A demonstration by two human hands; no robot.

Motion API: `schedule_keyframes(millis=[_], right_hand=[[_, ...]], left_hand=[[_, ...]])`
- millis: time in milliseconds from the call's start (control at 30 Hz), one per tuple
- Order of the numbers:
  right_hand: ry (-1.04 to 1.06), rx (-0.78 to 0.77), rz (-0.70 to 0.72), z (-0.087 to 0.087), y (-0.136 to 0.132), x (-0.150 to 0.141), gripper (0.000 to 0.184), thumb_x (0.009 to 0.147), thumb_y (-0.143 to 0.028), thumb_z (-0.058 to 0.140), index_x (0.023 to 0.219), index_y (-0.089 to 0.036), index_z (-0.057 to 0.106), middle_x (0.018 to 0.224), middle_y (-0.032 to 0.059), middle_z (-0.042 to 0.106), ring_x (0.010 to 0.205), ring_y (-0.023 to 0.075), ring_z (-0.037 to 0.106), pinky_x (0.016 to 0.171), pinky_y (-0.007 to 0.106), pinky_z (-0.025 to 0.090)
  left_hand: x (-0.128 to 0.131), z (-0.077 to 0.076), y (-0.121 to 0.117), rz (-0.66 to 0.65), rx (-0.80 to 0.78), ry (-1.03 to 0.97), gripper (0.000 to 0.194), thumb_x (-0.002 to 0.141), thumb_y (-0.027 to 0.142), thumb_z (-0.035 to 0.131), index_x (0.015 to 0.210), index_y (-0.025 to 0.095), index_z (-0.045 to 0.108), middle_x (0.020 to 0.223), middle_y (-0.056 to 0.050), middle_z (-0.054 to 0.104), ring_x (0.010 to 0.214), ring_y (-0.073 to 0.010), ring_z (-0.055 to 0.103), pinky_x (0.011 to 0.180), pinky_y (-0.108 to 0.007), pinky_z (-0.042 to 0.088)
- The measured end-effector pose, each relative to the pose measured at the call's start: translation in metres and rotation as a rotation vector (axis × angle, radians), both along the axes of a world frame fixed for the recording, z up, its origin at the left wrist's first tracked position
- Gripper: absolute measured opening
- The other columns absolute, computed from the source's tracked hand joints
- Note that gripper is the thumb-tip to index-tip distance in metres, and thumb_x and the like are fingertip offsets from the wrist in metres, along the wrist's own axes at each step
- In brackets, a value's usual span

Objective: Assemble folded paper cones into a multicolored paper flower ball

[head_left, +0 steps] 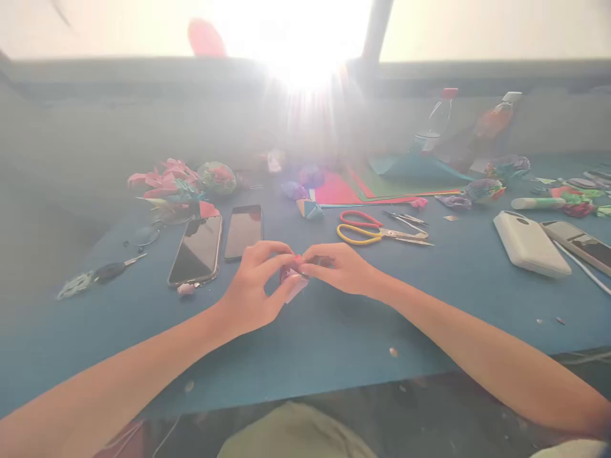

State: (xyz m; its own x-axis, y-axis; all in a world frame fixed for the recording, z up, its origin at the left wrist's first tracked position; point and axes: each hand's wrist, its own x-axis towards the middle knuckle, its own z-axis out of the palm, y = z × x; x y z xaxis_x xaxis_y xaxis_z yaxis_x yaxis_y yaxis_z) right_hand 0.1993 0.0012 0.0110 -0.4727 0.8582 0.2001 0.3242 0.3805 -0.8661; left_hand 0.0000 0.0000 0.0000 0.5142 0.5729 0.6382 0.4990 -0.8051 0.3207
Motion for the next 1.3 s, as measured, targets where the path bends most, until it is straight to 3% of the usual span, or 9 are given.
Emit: schedule_keyframes(millis=[200,400,567,700,833,900,967,1133,1300], right_hand=[[-0.226,0.347,-0.078,-0.008,-0.009,0.001,0.019,0.088,-0.021,0.042,0.078,-0.016,0.058,0.074,0.0022,0.062,0.064,0.0099,0.051,0.059,0.022,0.038],[-0.240,0.258,0.003,-0.008,-0.008,0.007,0.016,0.090,-0.032,0.049,0.091,-0.019,0.056,0.076,-0.0010,0.061,0.065,0.0084,0.052,0.060,0.020,0.039],[-0.168,0.510,0.009,-0.015,-0.007,0.006,0.010,0.091,-0.023,0.047,0.089,-0.017,0.055,0.078,0.0012,0.060,0.067,0.0086,0.052,0.061,0.020,0.040],[-0.225,0.675,-0.017,-0.016,-0.012,0.001,0.012,0.090,-0.015,0.042,0.081,-0.017,0.049,0.071,0.0004,0.055,0.059,0.0083,0.047,0.053,0.020,0.035],[-0.244,0.675,-0.004,-0.014,-0.014,0.001,0.010,0.090,-0.016,0.042,0.083,-0.018,0.048,0.070,-0.0005,0.054,0.059,0.0079,0.045,0.053,0.019,0.035],[-0.235,0.693,-0.007,-0.013,-0.014,0.002,0.009,0.090,-0.016,0.042,0.083,-0.018,0.048,0.069,-0.0009,0.053,0.059,0.0080,0.044,0.054,0.020,0.035],[-0.234,0.705,-0.019,-0.013,-0.014,0.001,0.010,0.090,-0.014,0.042,0.083,-0.018,0.048,0.067,-0.0014,0.051,0.058,0.0079,0.043,0.054,0.020,0.035],[-0.236,0.678,-0.004,-0.014,-0.013,0.001,0.012,0.089,-0.015,0.042,0.079,-0.018,0.047,0.066,-0.0014,0.051,0.057,0.0077,0.042,0.054,0.020,0.035],[-0.230,0.628,0.000,-0.015,-0.012,0.002,0.012,0.091,-0.016,0.040,0.083,-0.018,0.048,0.071,-0.0003,0.055,0.059,0.0079,0.044,0.056,0.020,0.036]], left_hand=[[0.002,0.000,-0.004,-0.010,-0.183,-0.016,0.014,0.082,0.018,0.059,0.095,0.017,0.063,0.095,-0.007,0.060,0.089,-0.0181,0.056,0.082,-0.036,0.048],[0.005,0.002,-0.005,-0.022,-0.119,-0.092,0.006,0.082,0.015,0.060,0.082,0.017,0.065,0.082,-0.004,0.063,0.080,-0.0147,0.055,0.078,-0.033,0.048],[0.005,0.000,-0.005,-0.022,-0.082,-0.101,0.005,0.082,0.016,0.061,0.079,0.018,0.065,0.079,-0.003,0.064,0.079,-0.0148,0.055,0.076,-0.032,0.048],[0.006,0.000,-0.007,-0.019,-0.085,-0.096,0.009,0.082,0.017,0.060,0.074,0.018,0.064,0.077,-0.003,0.064,0.077,-0.0150,0.055,0.076,-0.033,0.048],[0.006,0.002,-0.009,-0.001,-0.072,-0.094,0.009,0.083,0.017,0.060,0.074,0.019,0.063,0.076,-0.002,0.064,0.078,-0.0150,0.054,0.077,-0.033,0.048],[0.006,0.003,-0.010,0.029,-0.056,-0.105,0.003,0.082,0.017,0.061,0.081,0.019,0.062,0.080,-0.002,0.063,0.080,-0.0151,0.055,0.076,-0.032,0.048],[0.006,0.004,-0.010,0.034,-0.027,-0.122,0.009,0.081,0.015,0.061,0.089,0.019,0.058,0.083,-0.003,0.061,0.081,-0.0146,0.055,0.075,-0.030,0.049],[0.003,0.006,-0.007,-0.135,0.025,-0.051,0.009,0.081,0.015,0.061,0.088,0.020,0.059,0.085,-0.004,0.059,0.078,-0.0141,0.053,0.075,-0.031,0.048],[-0.001,0.010,-0.006,-0.154,-0.073,0.018,0.010,0.081,0.018,0.058,0.090,0.019,0.061,0.088,-0.006,0.062,0.079,-0.0159,0.052,0.076,-0.034,0.048]])
